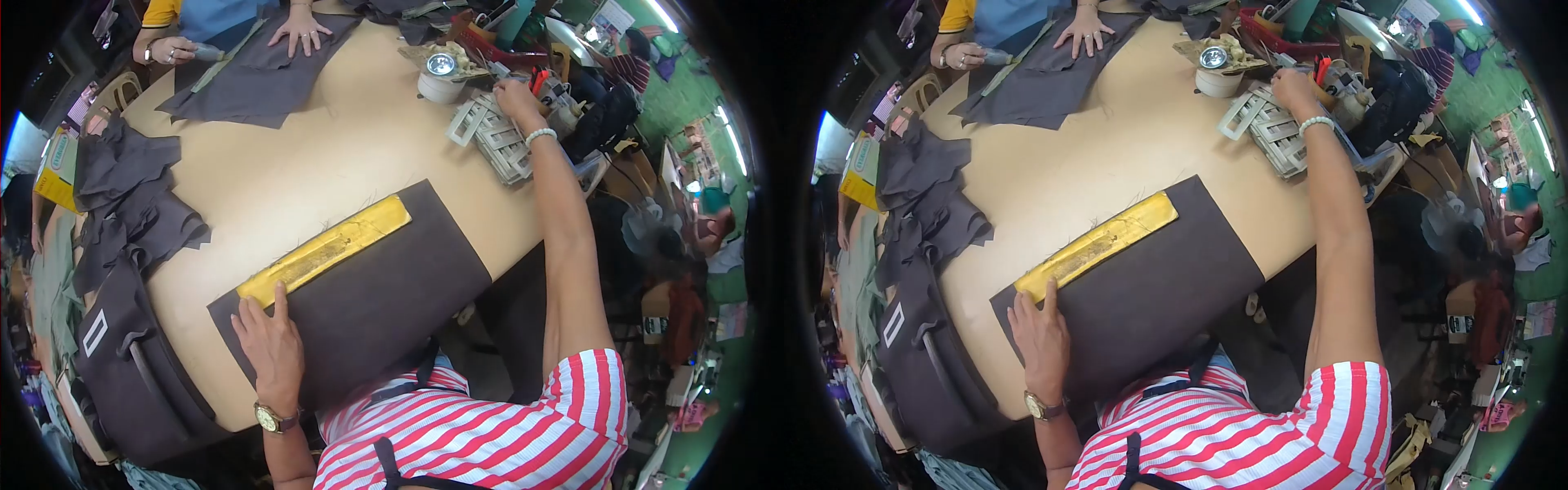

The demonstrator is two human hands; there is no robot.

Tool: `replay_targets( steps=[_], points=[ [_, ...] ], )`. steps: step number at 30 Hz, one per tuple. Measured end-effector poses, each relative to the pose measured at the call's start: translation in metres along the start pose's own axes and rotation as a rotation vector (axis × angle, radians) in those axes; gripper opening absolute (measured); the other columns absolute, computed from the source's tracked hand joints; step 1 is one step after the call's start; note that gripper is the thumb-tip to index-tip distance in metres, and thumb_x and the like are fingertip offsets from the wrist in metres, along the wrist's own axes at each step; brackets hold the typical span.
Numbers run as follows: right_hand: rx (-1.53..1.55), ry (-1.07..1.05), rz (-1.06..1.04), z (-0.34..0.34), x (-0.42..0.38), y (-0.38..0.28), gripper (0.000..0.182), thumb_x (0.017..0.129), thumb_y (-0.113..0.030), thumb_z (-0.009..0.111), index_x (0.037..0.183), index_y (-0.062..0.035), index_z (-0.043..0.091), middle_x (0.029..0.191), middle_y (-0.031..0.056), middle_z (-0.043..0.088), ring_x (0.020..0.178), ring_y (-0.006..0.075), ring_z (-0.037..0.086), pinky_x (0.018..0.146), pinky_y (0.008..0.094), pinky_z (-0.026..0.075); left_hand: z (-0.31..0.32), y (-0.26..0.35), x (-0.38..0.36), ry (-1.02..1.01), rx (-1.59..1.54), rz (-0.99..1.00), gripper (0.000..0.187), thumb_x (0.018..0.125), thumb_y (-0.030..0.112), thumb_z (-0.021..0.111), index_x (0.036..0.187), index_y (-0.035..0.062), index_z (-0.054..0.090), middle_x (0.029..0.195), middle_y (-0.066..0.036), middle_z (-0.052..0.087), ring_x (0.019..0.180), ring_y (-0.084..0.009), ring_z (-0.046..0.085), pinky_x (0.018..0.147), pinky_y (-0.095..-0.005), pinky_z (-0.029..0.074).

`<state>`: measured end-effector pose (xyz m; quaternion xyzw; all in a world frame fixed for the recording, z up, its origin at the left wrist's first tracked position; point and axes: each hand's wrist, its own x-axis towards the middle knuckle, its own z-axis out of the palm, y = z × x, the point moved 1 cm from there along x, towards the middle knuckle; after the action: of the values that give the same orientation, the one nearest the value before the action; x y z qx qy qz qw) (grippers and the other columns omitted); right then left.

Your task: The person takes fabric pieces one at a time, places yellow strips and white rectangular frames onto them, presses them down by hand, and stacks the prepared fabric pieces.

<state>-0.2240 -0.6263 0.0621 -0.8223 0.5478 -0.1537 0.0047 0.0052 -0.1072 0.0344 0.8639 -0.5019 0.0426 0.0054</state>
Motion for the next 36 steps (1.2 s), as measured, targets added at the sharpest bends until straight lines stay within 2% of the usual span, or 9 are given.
replay_targets(
  steps=[9, 15, 17, 18, 20, 23, 26, 31, 36],
  points=[
    [-0.058, 0.209, -0.163, -0.065, 0.009, -0.013, 0.029, 0.083, -0.022, 0.052, 0.106, -0.0133, 0.067, 0.095, 0.0206, 0.067, 0.091, 0.0388, 0.064, 0.083, 0.0477, 0.051, 0.004, -0.003, 0.0, 0.003, -0.001, 0.012, 0.054, 0.08, 0.008, 0.061, 0.132, 0.0108, 0.051, 0.113, -0.027, 0.049, 0.114, -0.0389, 0.046, 0.099, -0.0537, 0.036],
    [-0.184, 0.433, -0.243, -0.11, -0.083, -0.096, 0.02, 0.09, -0.023, 0.057, 0.104, -0.0113, 0.066, 0.087, 0.0175, 0.068, 0.085, 0.0359, 0.065, 0.071, 0.0423, 0.052, -0.004, -0.005, 0.004, -0.02, -0.063, -0.003, 0.047, 0.085, 0.011, 0.058, 0.131, 0.0079, 0.052, 0.113, -0.023, 0.052, 0.115, -0.0364, 0.046, 0.099, -0.0533, 0.036],
    [-0.014, 0.694, -0.619, -0.128, -0.144, -0.135, 0.021, 0.088, -0.012, 0.061, 0.108, -0.008, 0.065, 0.086, 0.014, 0.069, 0.079, 0.032, 0.066, 0.066, 0.0366, 0.052, -0.01, -0.011, 0.01, -0.029, -0.119, -0.022, 0.043, 0.088, 0.015, 0.057, 0.13, 0.0062, 0.052, 0.115, -0.022, 0.053, 0.117, -0.035, 0.046, 0.1, -0.0518, 0.036],
    [-0.029, 0.728, -0.768, -0.136, -0.171, -0.149, 0.024, 0.085, -0.004, 0.064, 0.109, -0.0034, 0.064, 0.09, 0.011, 0.069, 0.078, 0.0283, 0.066, 0.064, 0.0324, 0.051, -0.016, -0.01, 0.013, -0.029, -0.402, -0.058, 0.043, 0.091, 0.018, 0.055, 0.131, 0.0053, 0.051, 0.119, -0.02, 0.053, 0.119, -0.0338, 0.046, 0.1, -0.0506, 0.036],
    [0.059, 0.788, -1.141, -0.135, -0.218, -0.17, 0.022, 0.082, -0.012, 0.061, 0.103, -0.0096, 0.063, 0.095, 0.0047, 0.068, 0.079, 0.0204, 0.064, 0.062, 0.0306, 0.049, -0.027, -0.003, 0.018, -0.018, -0.966, -0.138, 0.043, 0.095, 0.026, 0.052, 0.131, 0.0034, 0.05, 0.126, -0.017, 0.053, 0.122, -0.0315, 0.046, 0.101, -0.0482, 0.036],
    [0.576, 0.436, -1.551, -0.112, -0.287, -0.21, 0.012, 0.081, -0.015, 0.063, 0.092, -0.0125, 0.059, 0.098, 0.0075, 0.068, 0.093, 0.019, 0.065, 0.078, 0.0313, 0.052, -0.009, 0.027, 0.018, -0.291, -2.197, -0.196, 0.077, 0.094, 0.061, 0.032, 0.142, 0.0, 0.034, 0.136, -0.023, 0.044, 0.122, -0.0341, 0.047, 0.102, -0.0408, 0.039],
    [0.748, 0.329, -1.655, -0.071, -0.316, -0.228, 0.011, 0.08, -0.015, 0.065, 0.086, -0.0103, 0.057, 0.098, 0.0097, 0.069, 0.091, 0.0222, 0.067, 0.08, 0.0327, 0.052, -0.003, 0.029, 0.035, -0.605, -2.914, -0.103, 0.082, 0.094, 0.063, 0.03, 0.145, -0.0001, 0.021, 0.142, -0.03, 0.033, 0.128, -0.0423, 0.041, 0.097, -0.0548, 0.045],
    [0.673, 0.189, -1.57, -0.056, -0.32, -0.219, 0.012, 0.08, -0.014, 0.066, 0.081, -0.0126, 0.055, 0.102, 0.0096, 0.07, 0.099, 0.0219, 0.067, 0.088, 0.0371, 0.049, 0.003, 0.015, 0.037, -0.286, -2.758, -0.311, 0.059, 0.099, 0.05, 0.031, 0.138, 0.0072, 0.033, 0.138, -0.028, 0.039, 0.122, -0.0387, 0.048, 0.092, -0.0537, 0.05],
    [0.624, 0.162, -1.49, -0.054, -0.32, -0.211, 0.015, 0.081, -0.014, 0.067, 0.078, -0.0147, 0.052, 0.104, 0.0055, 0.07, 0.104, 0.0208, 0.065, 0.099, 0.0402, 0.043, 0.008, 0.01, 0.029, -0.142, -2.667, -0.383, 0.067, 0.097, 0.057, 0.025, 0.137, 0.0047, 0.036, 0.129, -0.027, 0.049, 0.111, -0.0369, 0.058, 0.085, -0.0492, 0.054]
  ],
)
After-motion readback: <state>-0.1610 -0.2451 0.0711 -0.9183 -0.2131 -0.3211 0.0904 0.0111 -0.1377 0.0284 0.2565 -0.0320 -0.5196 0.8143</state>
